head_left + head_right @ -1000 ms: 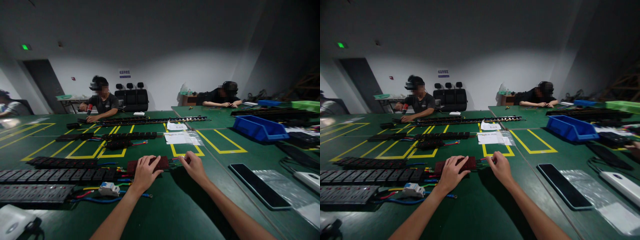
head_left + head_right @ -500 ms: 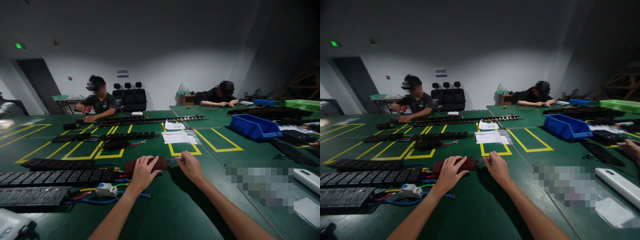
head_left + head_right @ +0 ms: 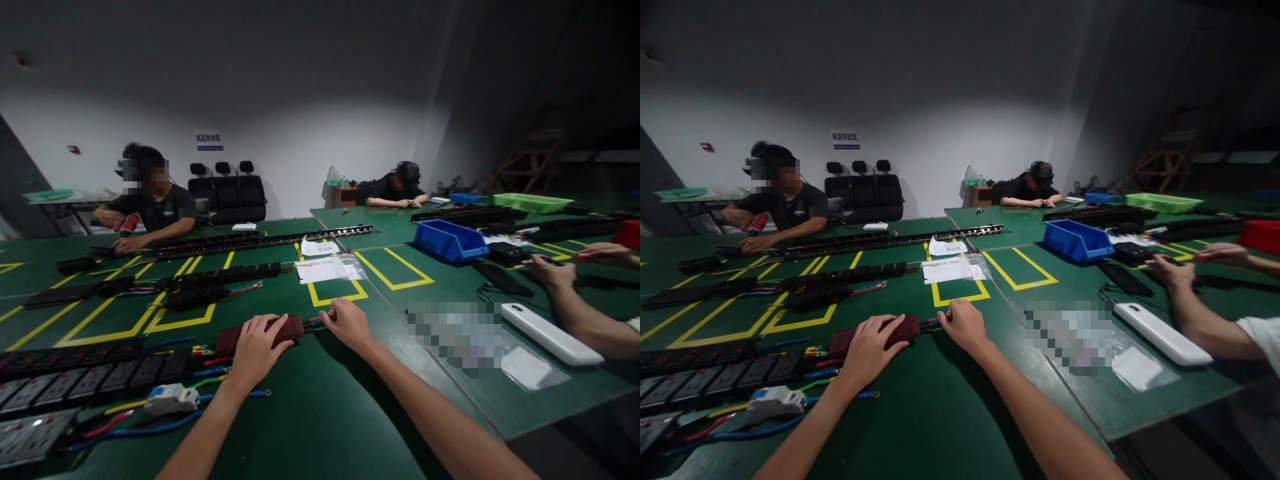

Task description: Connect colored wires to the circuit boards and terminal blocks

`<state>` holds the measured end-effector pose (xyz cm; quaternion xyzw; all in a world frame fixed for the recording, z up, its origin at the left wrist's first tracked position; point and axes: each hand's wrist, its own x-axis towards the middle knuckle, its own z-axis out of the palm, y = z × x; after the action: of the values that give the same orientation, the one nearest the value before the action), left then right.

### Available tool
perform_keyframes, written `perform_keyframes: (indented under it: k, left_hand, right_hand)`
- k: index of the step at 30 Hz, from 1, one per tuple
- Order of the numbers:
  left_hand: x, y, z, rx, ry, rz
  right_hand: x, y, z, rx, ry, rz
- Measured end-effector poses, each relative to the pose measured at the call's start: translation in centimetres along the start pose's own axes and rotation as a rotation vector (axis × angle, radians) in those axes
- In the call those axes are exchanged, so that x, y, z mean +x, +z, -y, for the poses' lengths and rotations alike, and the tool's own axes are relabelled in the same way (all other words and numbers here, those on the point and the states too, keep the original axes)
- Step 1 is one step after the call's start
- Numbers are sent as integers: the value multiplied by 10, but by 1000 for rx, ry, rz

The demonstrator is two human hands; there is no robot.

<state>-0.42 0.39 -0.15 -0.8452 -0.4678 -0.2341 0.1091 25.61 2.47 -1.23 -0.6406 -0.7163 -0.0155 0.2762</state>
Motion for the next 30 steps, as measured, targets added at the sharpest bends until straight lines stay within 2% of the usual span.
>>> perform_keyframes:
  k: [9,12,16,21,24,27,30]
  left_hand:
    - [1,2,3,17,18,17]
    - [1,1,4,16,18,23]
    - [1,0,4,5,27,0]
    - [0,-3,5,-20,25,-144]
    - [0,-5,5,-32,14,-220]
    - [-1,-5,5,-29,15,-257]
    - [-1,-5,4,-26,13,-272]
  right_hand:
    - [4,-11,4,-101,100,194]
    - [3,-12,3,-93,92,187]
    - [3,-8,0,-4,64,96]
    - [9,-1,-5,314,68,-114]
    - [12,0,-3,562,60,-163]
    - [13,-2,1,872,132,-30]
    - [13,-6,5,1239,324,183]
